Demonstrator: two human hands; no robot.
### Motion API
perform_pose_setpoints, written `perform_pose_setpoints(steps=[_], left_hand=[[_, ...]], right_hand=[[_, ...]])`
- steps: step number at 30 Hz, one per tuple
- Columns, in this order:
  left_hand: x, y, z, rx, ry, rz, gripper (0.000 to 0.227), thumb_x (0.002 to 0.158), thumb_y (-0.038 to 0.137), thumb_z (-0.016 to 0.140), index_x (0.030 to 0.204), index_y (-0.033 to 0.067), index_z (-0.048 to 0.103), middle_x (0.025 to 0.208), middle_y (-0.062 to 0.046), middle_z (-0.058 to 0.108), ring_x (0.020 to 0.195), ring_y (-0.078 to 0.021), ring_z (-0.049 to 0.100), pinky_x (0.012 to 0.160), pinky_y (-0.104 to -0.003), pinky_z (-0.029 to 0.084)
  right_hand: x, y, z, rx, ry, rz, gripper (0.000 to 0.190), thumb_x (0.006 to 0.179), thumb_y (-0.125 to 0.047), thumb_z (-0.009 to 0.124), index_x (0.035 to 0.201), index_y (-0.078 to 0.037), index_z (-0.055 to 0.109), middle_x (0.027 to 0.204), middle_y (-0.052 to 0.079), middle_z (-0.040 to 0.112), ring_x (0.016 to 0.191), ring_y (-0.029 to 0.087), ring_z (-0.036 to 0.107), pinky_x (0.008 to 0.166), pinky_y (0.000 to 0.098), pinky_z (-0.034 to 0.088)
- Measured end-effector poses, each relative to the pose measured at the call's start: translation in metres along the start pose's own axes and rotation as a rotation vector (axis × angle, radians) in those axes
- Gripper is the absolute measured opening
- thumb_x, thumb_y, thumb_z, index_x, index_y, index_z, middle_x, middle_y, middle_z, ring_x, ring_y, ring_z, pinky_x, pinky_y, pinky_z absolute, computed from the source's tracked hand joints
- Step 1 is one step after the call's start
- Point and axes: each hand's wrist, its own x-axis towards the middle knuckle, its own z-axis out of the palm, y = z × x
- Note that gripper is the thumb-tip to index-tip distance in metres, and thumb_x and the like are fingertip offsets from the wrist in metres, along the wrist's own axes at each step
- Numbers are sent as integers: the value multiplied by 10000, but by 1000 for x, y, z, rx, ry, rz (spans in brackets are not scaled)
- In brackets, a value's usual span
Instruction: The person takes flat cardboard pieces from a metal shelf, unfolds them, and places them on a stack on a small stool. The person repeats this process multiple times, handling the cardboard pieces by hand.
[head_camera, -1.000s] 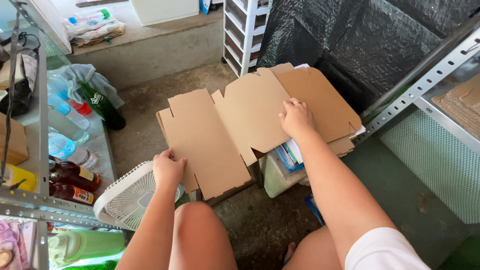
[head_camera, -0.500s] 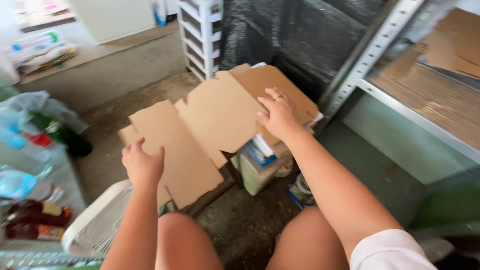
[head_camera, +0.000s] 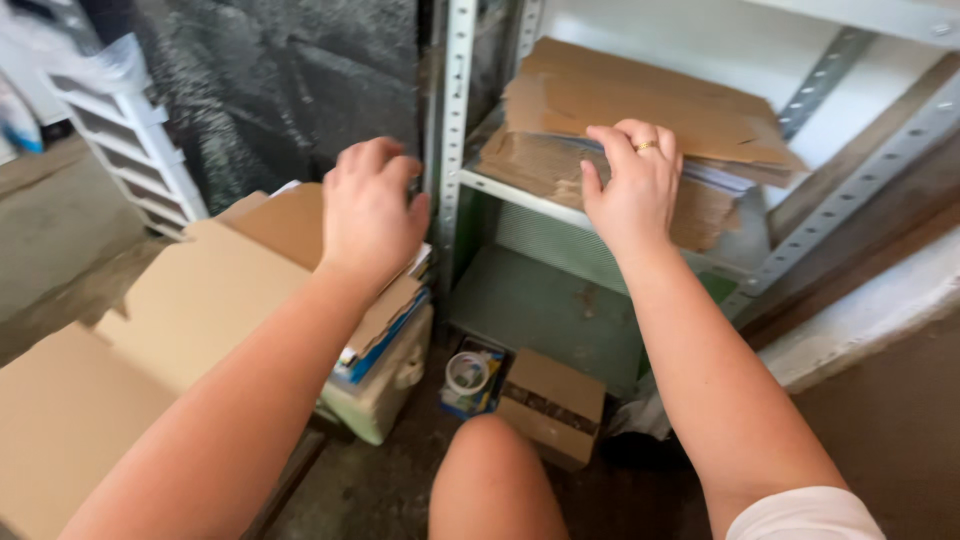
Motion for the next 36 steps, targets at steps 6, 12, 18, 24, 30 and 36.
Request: perform_pose_setpoints(steps=[6, 12, 18, 24, 30, 36], left_hand=[[78, 98, 38, -6, -172, 251, 473, 766, 295, 818, 1201, 178, 672, 1339, -63, 606, 1368, -268, 519, 1129, -486, 360], [100, 134, 75, 22, -338, 277, 522, 903, 217, 641, 1422, 190, 582, 1350, -61, 645, 1356, -267, 557, 1183, -556, 276], [94, 138, 89, 53, -166, 350, 401, 932, 137, 576, 1320, 162, 675, 1199, -72, 728, 1173, -274, 683, 1092, -557, 360], [89, 147, 91, 46, 32, 394, 347, 938, 133, 556, 1246, 126, 716, 1107, -88, 766, 1062, -282, 735, 989, -504, 453], [76, 162, 80, 14, 90, 393, 332, 917, 142, 573, 1204, 127, 740, 1075, -96, 772, 1042, -295, 740, 955, -492, 474], [60, 169, 49, -212, -19, 304, 332, 898, 351, 618, 1091, 142, 789, 979, -79, 793, 987, -297, 758, 989, -505, 456]], right_hand=[[14, 40, -20, -190, -246, 99, 593, 831, -261, 813, 1400, -200, 656, 1384, 60, 625, 1396, 328, 474, 1063, 597, 414], [15, 46, -11, -220, -267, 70, 358, 1026, -237, 556, 1361, -283, 672, 1307, 26, 698, 1294, 285, 621, 1115, 585, 388], [5, 36, -9, -127, -94, 12, 287, 1019, -171, 570, 1248, -246, 725, 1246, 16, 722, 1265, 262, 641, 1140, 545, 382], [-33, -32, -4, 668, 311, 555, 169, 998, -194, 665, 1141, -104, 650, 967, -5, 609, 918, 153, 604, 830, 310, 513], [0, -25, -4, 1489, 374, 1369, 578, 1023, -470, 624, 1330, -63, 350, 1143, 107, 455, 1073, 270, 510, 987, 457, 465], [4, 11, 17, 1593, 554, 1455, 482, 985, -130, 697, 1326, -154, 357, 1189, 159, 562, 1065, 408, 646, 849, 606, 518]])
